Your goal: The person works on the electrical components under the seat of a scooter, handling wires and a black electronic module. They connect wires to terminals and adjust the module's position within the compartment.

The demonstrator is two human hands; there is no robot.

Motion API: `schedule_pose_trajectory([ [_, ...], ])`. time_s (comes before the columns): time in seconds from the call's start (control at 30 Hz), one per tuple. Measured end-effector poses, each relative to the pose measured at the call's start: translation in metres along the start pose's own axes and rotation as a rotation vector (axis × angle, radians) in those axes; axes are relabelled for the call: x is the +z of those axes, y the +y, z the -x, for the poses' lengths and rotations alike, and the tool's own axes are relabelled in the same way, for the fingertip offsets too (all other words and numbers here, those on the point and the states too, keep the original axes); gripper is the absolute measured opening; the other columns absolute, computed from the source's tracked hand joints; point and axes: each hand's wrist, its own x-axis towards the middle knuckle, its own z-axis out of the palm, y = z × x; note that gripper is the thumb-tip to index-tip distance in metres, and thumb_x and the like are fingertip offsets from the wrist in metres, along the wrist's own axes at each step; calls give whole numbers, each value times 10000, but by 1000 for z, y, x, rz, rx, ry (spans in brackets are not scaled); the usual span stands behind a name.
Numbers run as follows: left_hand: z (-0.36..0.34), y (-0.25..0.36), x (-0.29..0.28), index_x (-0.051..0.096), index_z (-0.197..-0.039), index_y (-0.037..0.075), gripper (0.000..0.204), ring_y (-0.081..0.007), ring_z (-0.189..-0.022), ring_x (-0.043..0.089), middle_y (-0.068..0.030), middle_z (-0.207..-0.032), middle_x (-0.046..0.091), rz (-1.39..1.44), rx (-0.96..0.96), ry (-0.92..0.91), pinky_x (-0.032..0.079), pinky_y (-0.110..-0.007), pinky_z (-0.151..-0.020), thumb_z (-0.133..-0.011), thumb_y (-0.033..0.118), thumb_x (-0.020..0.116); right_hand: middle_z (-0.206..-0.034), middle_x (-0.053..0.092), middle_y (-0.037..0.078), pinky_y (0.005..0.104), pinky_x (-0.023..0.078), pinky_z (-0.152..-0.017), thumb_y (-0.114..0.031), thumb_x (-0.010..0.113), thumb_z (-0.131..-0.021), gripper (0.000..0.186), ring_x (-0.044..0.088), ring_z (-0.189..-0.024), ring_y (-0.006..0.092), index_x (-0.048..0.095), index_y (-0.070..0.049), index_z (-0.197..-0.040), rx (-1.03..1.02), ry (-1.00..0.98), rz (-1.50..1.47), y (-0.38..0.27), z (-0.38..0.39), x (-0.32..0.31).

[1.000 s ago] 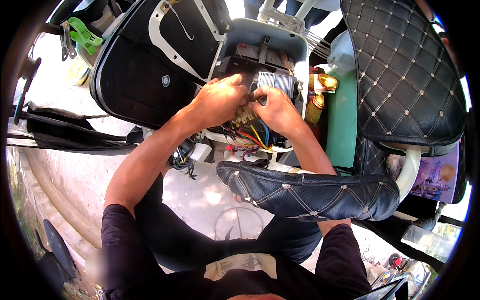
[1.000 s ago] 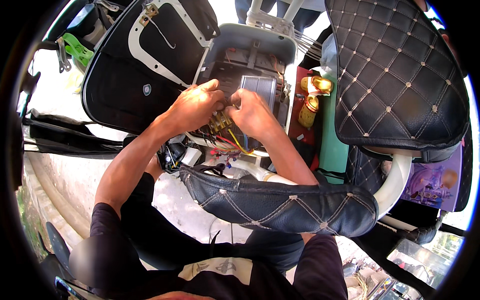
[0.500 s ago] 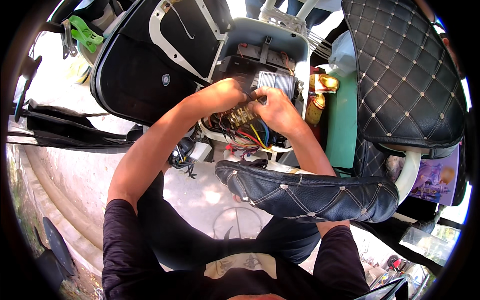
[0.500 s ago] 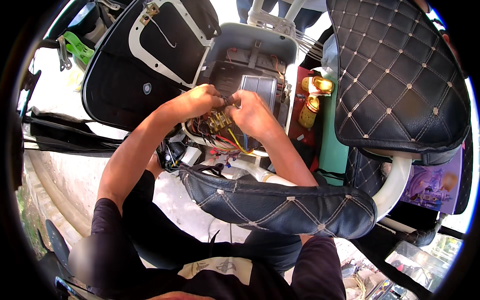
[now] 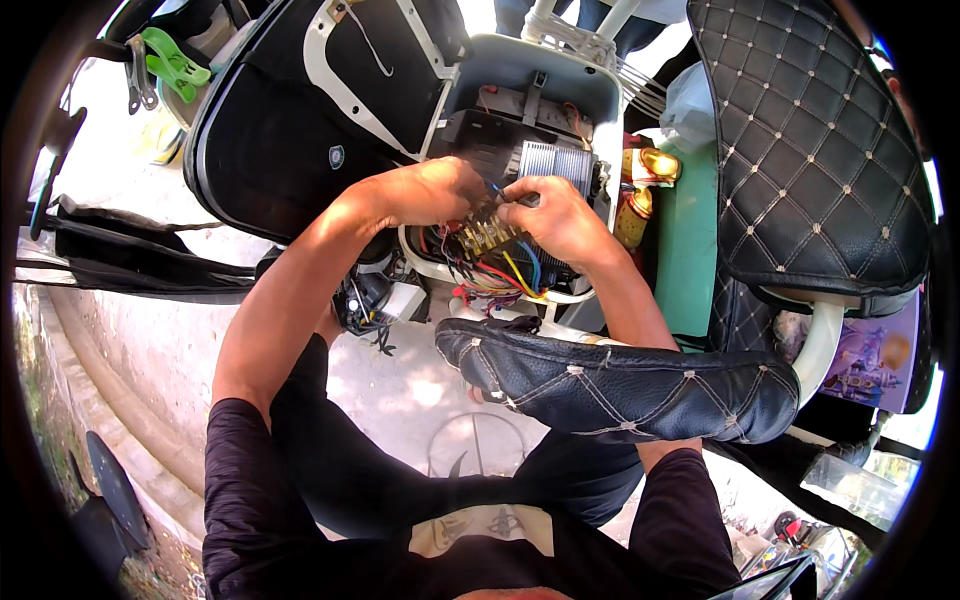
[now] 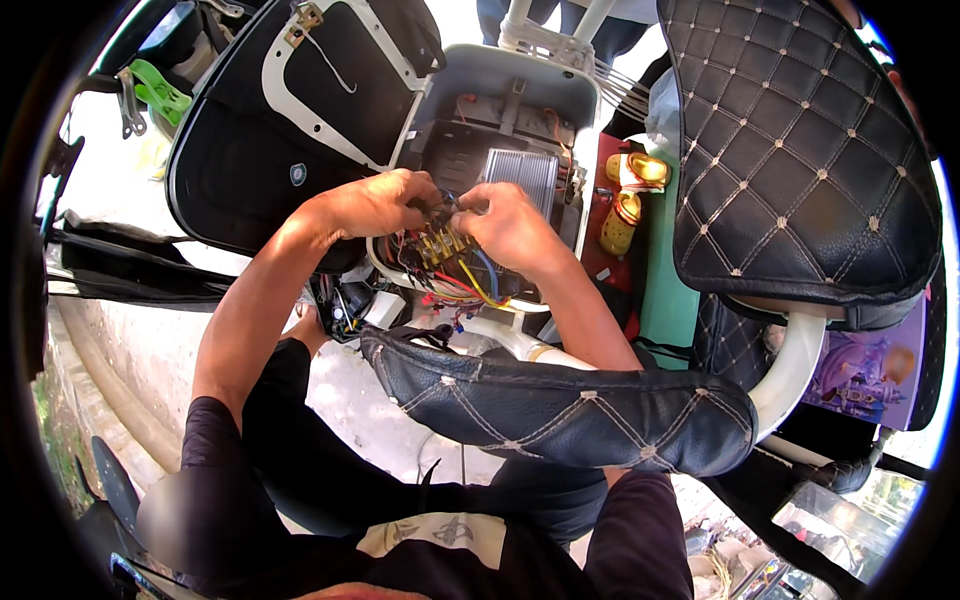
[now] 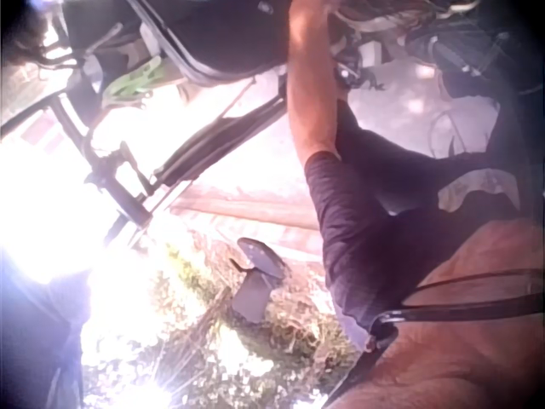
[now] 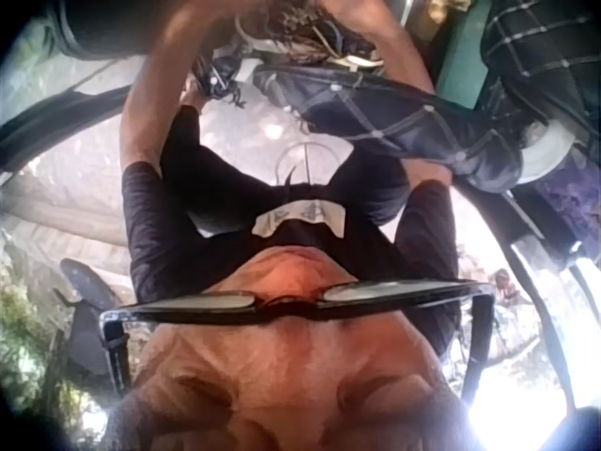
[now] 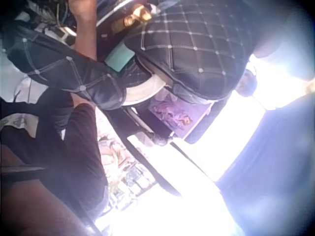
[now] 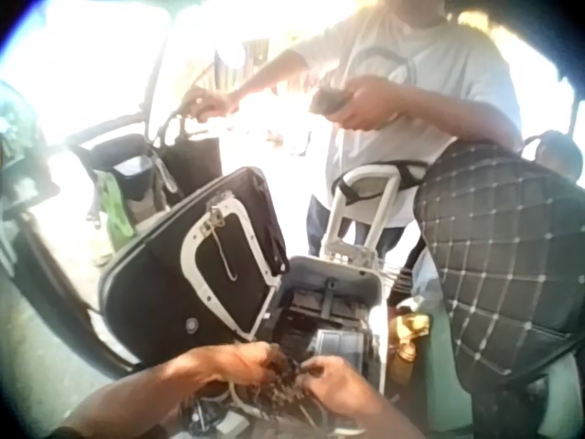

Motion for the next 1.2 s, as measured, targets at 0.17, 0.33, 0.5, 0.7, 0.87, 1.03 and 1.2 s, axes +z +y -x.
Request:
schedule_pose_trajectory([
  [0.17, -1, 5, 7, 735, -1152, -50, 369, -292, -1063, 682, -139, -1089, 667, -152, 31, 63, 541, -385, -940, -805, 64, 780, -1023, 787, 211, 352, 562, -872, -149, 781, -883, 404, 726, -934, 212, 748, 115, -1187, 17, -6, -100, 0, 2, 1],
  [0.33, -1, -4, 13, 757, -1068, -33, 313, -286, -1006, 690, -124, -1059, 660, -110, 72, 163, 550, -383, -910, -773, 42, 829, -979, 780, 175, 345, 555, -835, -139, 776, -890, 350, 703, -903, 180, 762, 99, -1146, 56, -14, -63, -12, 4, 1],
  [0.5, 0, -18, 20, 767, -1023, -2, 257, -238, -1008, 699, -95, -1082, 676, -24, 257, 267, 564, -368, -916, -774, 20, 827, -949, 772, 149, 332, 543, -827, -131, 770, -894, 316, 685, -887, 162, 769, 85, -1126, 73, 1, -86, -18, 7, 1],
  [0.7, 1, -22, 19, 769, -988, 10, 208, -209, -1030, 702, -77, -1094, 681, 123, 238, 250, 566, -349, -941, -785, -11, 808, -944, 759, 118, 327, 529, -822, -145, 765, -900, 315, 667, -889, 153, 768, 69, -1132, 89, -22, -145, -10, 4, 1],
  [0.87, 1, -22, 24, 732, -1056, 19, 305, -214, -1046, 704, -74, -1101, 678, 178, 269, 326, 566, -359, -949, -765, -47, 800, -890, 716, 22, 276, 488, -643, -153, 752, -934, 224, 615, -767, 88, 774, -8, -1104, 149, -10, -153, -9, 1, 2],
  [1.03, 0, -25, 29, 667, -1122, 50, 419, -261, -1069, 710, -89, -1100, 673, -93, 607, 523, 568, -384, -939, -748, -69, 814, -922, 730, 24, 262, 484, -668, -155, 743, -941, 219, 625, -773, 94, 772, -10, -1102, 139, -41, -237, -2, 0, 0],
  [1.2, 9, -16, 31, 702, -1066, 72, 322, -324, -1058, 687, -83, -1067, 669, -311, 705, 589, 583, -402, -897, -777, -24, 804, -909, 728, 67, 291, 481, -747, -162, 722, -928, 267, 623, -834, 124, 762, 40, -1099, 167, -44, -174, -11, 2, -3],
])
